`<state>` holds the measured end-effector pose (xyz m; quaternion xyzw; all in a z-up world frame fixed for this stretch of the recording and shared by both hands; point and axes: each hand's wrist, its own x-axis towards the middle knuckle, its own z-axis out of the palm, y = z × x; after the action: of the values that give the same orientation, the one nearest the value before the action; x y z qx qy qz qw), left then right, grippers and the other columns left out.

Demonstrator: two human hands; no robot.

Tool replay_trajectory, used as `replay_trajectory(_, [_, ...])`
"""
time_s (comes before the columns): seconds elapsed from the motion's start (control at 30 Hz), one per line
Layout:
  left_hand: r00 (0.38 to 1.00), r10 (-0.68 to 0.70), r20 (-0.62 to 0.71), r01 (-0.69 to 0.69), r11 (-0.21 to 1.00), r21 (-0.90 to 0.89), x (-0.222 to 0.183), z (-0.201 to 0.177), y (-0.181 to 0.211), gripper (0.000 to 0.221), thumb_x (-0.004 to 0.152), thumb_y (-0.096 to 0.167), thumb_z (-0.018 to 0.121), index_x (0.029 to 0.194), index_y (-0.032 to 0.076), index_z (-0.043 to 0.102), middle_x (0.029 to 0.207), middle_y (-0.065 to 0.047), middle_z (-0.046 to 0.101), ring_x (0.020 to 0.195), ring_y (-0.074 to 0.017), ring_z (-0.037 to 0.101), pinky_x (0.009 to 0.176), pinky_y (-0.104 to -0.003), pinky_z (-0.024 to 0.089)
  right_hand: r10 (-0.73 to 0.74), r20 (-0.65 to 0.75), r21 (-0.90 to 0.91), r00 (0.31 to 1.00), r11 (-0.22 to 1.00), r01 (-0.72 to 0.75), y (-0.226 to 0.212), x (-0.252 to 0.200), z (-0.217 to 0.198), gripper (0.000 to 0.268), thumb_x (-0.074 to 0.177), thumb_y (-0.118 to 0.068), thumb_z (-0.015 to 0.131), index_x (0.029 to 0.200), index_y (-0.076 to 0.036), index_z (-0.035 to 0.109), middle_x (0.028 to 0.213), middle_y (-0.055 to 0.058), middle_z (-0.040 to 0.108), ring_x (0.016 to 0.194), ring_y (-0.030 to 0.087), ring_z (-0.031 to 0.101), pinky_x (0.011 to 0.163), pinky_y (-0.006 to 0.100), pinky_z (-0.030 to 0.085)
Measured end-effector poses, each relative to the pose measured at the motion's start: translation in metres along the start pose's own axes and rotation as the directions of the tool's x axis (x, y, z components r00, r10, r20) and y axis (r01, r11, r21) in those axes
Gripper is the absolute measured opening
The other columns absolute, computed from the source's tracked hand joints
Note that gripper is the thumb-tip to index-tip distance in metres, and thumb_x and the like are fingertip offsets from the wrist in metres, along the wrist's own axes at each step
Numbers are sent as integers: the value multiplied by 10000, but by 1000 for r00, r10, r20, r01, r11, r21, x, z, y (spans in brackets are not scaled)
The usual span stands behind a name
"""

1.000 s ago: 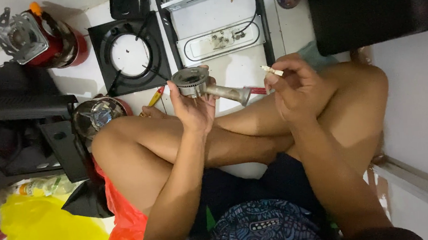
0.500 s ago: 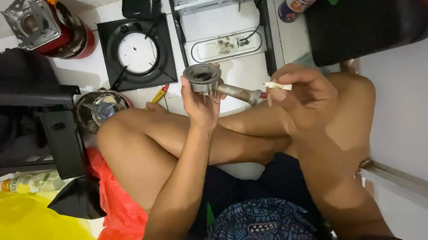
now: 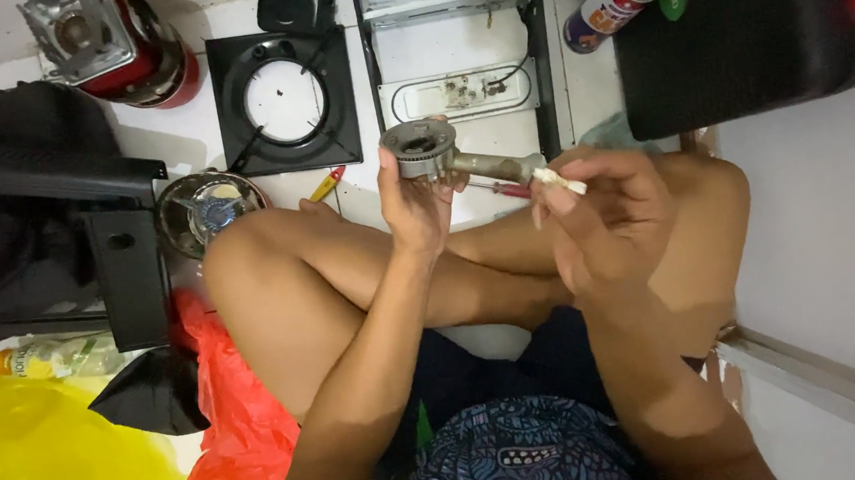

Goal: Disassembling and inspecting a gas stove burner head using a screwdriver for repair.

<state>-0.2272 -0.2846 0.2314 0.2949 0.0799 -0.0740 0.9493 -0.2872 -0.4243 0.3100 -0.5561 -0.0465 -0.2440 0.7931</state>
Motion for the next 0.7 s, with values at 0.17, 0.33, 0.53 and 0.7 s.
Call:
replay_trajectory(0.17, [1000,4,-15,-4,1000,-19,1,-7,-9,549,1025,591,426,1092,72,592,782,-147,630,566,-188,510,593,-330,543,92,-38,-93,995,991,-96,18,-15,1,181,925,125,695,1058,79,582,911,223,721,704,183,707,574,267,579])
replay_trajectory(0.33, [1000,-1,-20,0,999,-49,0,-7,-10,524,1027,564,449,1102,63,584,798,-148,641,574,-197,518,608,-336,540,156,-76,-160,985,973,-167,12,-20,17,196,949,73,709,1090,40,578,992,227,758,748,154,725,598,238,598])
replay_trajectory(0.53, [1000,-5,-24,5,1000,-19,0,-7,-9,553,1023,583,438,1088,56,595,791,-153,643,595,-200,546,621,-323,536,100,-42,-333,994,937,-108,0,-19,25,253,938,91,734,1095,61,539,913,226,759,712,157,722,603,258,595])
replay_trajectory(0.7, [999,-12,-32,11,1000,-21,0,-7,-10,563,1017,583,452,1086,42,593,801,-175,646,604,-226,562,629,-345,551,24,48,-491,999,871,2,-8,-19,24,247,868,80,819,1032,49,637,910,199,779,779,157,738,700,260,589])
